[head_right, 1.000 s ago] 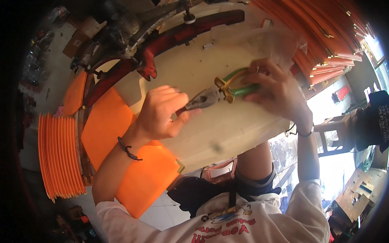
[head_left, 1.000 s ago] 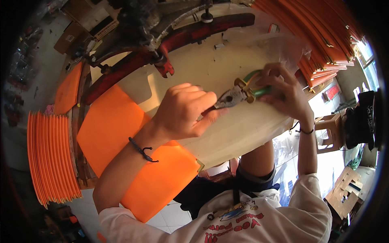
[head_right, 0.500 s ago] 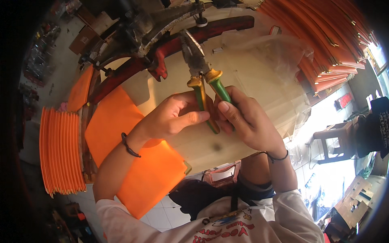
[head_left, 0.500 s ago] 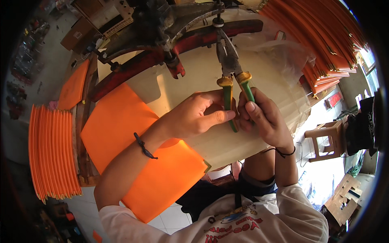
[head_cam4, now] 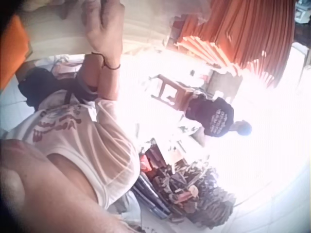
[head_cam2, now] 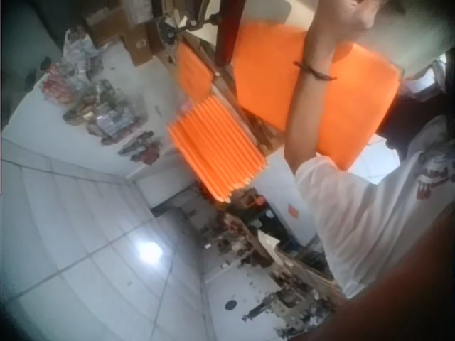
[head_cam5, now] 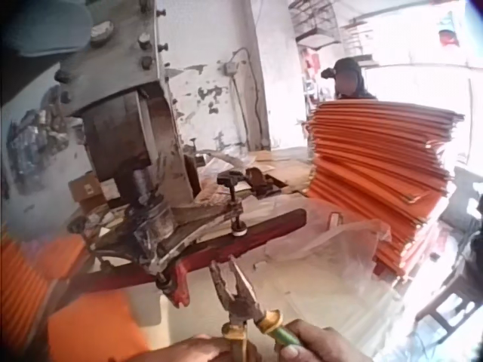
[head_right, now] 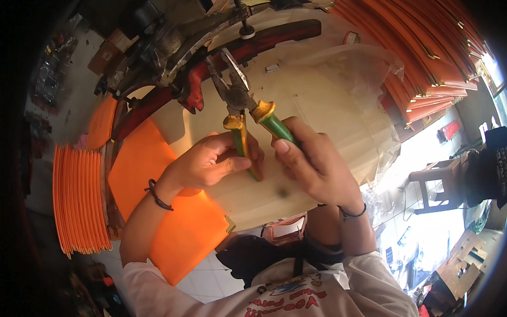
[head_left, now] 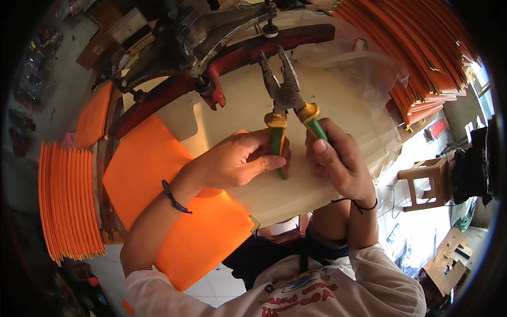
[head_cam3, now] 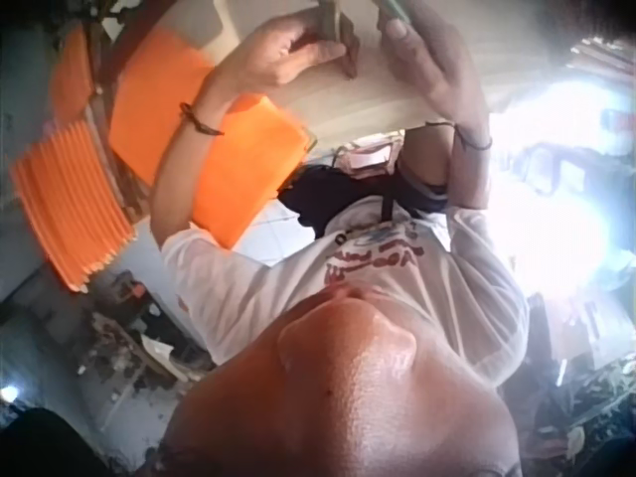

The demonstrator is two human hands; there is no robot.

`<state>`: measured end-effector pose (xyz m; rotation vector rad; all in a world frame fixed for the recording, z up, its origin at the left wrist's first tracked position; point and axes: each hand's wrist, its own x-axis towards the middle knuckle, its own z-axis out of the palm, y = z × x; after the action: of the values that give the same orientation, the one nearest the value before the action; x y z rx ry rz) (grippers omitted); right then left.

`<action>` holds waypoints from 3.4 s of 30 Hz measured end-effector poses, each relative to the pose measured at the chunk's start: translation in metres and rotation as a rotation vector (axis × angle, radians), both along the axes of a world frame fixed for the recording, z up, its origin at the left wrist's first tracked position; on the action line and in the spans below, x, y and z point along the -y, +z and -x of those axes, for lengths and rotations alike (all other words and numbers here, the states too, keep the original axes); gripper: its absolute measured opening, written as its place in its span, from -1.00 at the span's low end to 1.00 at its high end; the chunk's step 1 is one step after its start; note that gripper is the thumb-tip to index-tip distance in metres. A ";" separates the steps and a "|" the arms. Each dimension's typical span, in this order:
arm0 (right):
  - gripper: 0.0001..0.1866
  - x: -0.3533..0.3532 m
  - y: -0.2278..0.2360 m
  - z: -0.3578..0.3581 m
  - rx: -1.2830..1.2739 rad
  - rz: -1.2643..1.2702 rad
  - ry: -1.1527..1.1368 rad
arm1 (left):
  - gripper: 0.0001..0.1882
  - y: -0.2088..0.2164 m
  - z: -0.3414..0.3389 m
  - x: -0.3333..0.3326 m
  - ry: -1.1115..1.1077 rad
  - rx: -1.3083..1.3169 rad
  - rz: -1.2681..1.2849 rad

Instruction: The person attaches a metal corner protector to an orange folder and crimps it in place using pliers.

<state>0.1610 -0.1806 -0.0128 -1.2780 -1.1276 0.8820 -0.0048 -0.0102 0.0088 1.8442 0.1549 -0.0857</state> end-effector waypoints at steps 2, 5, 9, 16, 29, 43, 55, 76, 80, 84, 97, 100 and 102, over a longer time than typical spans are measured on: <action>-0.74 0.003 -0.005 -0.004 -0.006 -0.053 -0.046 | -0.72 -0.007 -0.001 0.000 0.059 0.081 -0.031; -0.69 0.010 -0.002 -0.022 0.543 -0.328 -0.213 | -0.48 -0.010 -0.005 -0.001 0.167 0.280 -0.085; -0.67 0.020 0.014 -0.041 0.813 -0.261 -0.193 | -0.29 -0.009 -0.003 -0.010 0.142 0.397 -0.349; -0.64 0.009 0.000 -0.056 0.934 -0.177 -0.165 | -0.40 -0.003 -0.004 -0.002 0.106 0.172 -0.706; -0.61 0.007 0.000 -0.056 0.863 -0.108 -0.270 | -0.40 -0.008 -0.006 0.002 0.243 0.170 -0.989; 0.01 0.001 -0.007 -0.054 0.818 -0.035 -0.296 | -0.39 -0.007 -0.003 0.001 0.211 0.179 -0.971; -0.03 0.000 -0.006 -0.057 0.914 -0.034 -0.283 | -0.35 -0.007 -0.002 -0.002 0.229 0.251 -0.908; 0.03 0.001 0.000 -0.058 1.027 -0.061 -0.176 | -0.41 -0.008 0.002 -0.002 0.118 0.471 -0.940; 0.03 -0.001 -0.003 -0.062 0.891 -0.040 -0.190 | -0.43 -0.012 -0.003 0.002 0.100 0.569 -0.926; -0.02 -0.002 -0.003 -0.059 0.911 -0.054 -0.215 | -0.43 -0.012 -0.003 -0.006 0.074 0.509 -1.033; -0.19 0.006 -0.002 -0.051 0.942 -0.062 -0.215 | -0.38 -0.010 0.002 0.002 0.158 0.284 -1.021; -0.23 0.006 -0.004 -0.051 0.875 -0.045 -0.231 | -0.38 -0.010 0.000 -0.002 0.198 0.230 -1.093; -0.26 0.003 -0.003 -0.047 0.881 -0.040 -0.236 | -0.41 -0.009 -0.001 -0.005 0.190 0.192 -1.079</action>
<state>0.2078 -0.1839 -0.0156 -1.7839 -1.5983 0.0803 -0.0041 -0.0053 -0.0003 2.8788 0.2723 0.3800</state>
